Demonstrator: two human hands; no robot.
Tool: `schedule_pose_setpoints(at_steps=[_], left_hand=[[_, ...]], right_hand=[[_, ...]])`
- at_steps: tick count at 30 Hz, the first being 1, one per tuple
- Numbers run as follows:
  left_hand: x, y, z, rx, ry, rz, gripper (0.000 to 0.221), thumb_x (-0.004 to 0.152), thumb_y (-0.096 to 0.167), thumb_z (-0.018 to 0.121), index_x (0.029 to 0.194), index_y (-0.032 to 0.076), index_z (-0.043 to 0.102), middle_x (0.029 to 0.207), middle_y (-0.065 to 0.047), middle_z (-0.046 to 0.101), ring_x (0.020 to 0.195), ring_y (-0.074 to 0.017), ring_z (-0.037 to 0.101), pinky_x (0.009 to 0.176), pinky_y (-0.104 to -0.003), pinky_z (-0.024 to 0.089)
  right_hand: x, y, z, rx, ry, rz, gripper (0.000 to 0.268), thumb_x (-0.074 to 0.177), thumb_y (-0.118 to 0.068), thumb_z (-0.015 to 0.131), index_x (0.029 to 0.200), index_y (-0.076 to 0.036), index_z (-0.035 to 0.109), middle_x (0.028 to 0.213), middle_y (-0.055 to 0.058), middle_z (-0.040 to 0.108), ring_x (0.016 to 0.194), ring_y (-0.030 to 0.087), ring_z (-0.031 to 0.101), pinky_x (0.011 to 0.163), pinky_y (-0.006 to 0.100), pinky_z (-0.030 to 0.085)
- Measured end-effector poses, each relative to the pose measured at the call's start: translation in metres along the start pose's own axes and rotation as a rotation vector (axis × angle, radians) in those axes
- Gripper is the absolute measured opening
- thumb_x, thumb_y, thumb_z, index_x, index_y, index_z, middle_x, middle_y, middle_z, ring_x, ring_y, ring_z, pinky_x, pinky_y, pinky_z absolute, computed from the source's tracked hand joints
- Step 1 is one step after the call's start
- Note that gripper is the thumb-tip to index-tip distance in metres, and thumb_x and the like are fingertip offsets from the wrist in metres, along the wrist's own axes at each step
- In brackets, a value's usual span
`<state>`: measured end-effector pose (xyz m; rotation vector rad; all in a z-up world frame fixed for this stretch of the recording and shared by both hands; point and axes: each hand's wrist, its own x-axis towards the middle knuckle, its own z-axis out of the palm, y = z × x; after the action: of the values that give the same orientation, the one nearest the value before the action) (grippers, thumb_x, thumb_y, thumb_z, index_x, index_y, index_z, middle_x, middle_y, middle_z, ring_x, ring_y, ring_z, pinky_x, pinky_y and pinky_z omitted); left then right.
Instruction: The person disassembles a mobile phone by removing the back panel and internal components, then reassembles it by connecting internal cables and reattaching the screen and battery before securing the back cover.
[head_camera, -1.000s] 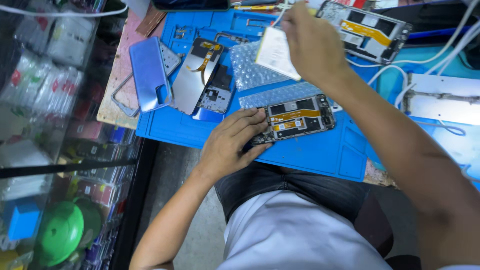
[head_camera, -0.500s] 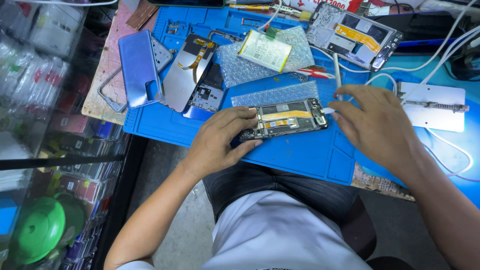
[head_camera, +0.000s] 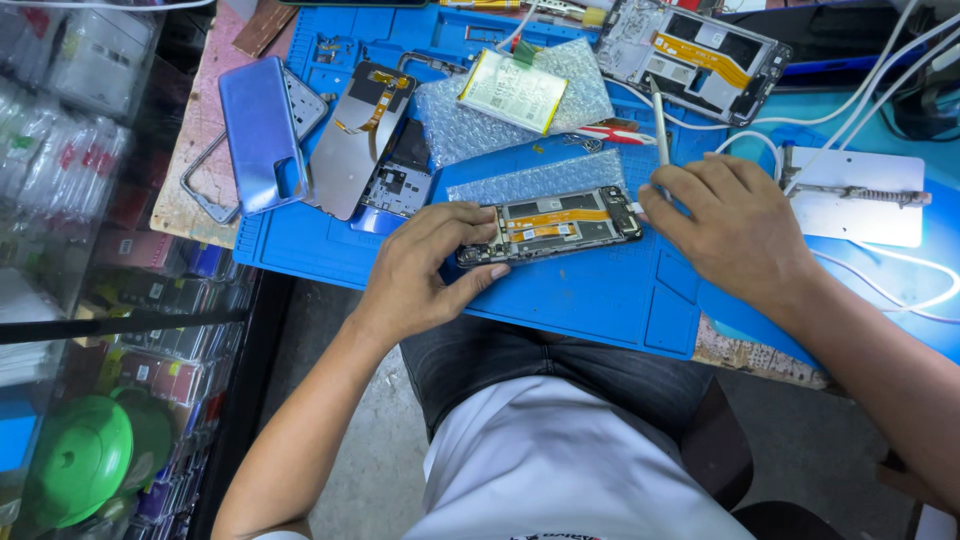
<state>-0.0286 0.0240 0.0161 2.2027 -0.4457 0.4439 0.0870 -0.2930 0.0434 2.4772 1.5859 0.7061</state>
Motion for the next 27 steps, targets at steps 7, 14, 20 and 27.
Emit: schedule_pose_setpoints(at_steps=[7,14,20,27], left_hand=[[-0.001,0.003,-0.002,0.043,-0.010,0.051,0.035,0.084,0.021,0.086,0.109,0.002,0.071,0.120,-0.014,0.072,0.118,-0.0319,0.069,0.101,-0.042,0.055],[-0.009,-0.004,-0.009,0.007,-0.066,0.017,0.039,0.082,0.020,0.087,0.113,0.003,0.068,0.129,-0.014,0.066,0.126,-0.0327,0.063,0.106,-0.042,0.053],[-0.013,0.005,-0.012,0.104,-0.072,-0.028,0.077,0.077,0.024,0.088,0.140,-0.001,0.051,0.148,-0.023,0.045,0.140,-0.0432,0.045,0.115,-0.049,0.043],[-0.009,0.014,-0.027,0.245,-0.159,-0.111,0.088,0.073,0.034,0.089,0.140,-0.008,0.050,0.131,-0.023,0.052,0.125,-0.0435,0.049,0.108,-0.049,0.043]], right_hand=[[-0.008,-0.007,0.003,-0.141,-0.034,-0.017,0.022,0.091,-0.014,0.070,0.112,-0.011,0.075,0.116,0.002,0.069,0.102,0.019,0.067,0.091,0.034,0.054],[-0.005,0.000,0.004,-0.062,-0.152,0.089,0.020,0.098,-0.034,0.076,0.111,-0.019,0.074,0.118,-0.003,0.069,0.098,0.016,0.063,0.092,0.042,0.043],[0.015,-0.019,-0.019,0.000,-0.129,0.161,0.048,0.079,-0.024,0.075,0.127,-0.018,0.072,0.134,0.005,0.063,0.124,0.023,0.057,0.102,0.045,0.040],[0.050,-0.052,-0.028,0.584,-0.091,0.194,0.064,0.085,-0.041,0.076,0.136,-0.006,0.061,0.141,0.017,0.055,0.133,0.036,0.050,0.104,0.051,0.039]])
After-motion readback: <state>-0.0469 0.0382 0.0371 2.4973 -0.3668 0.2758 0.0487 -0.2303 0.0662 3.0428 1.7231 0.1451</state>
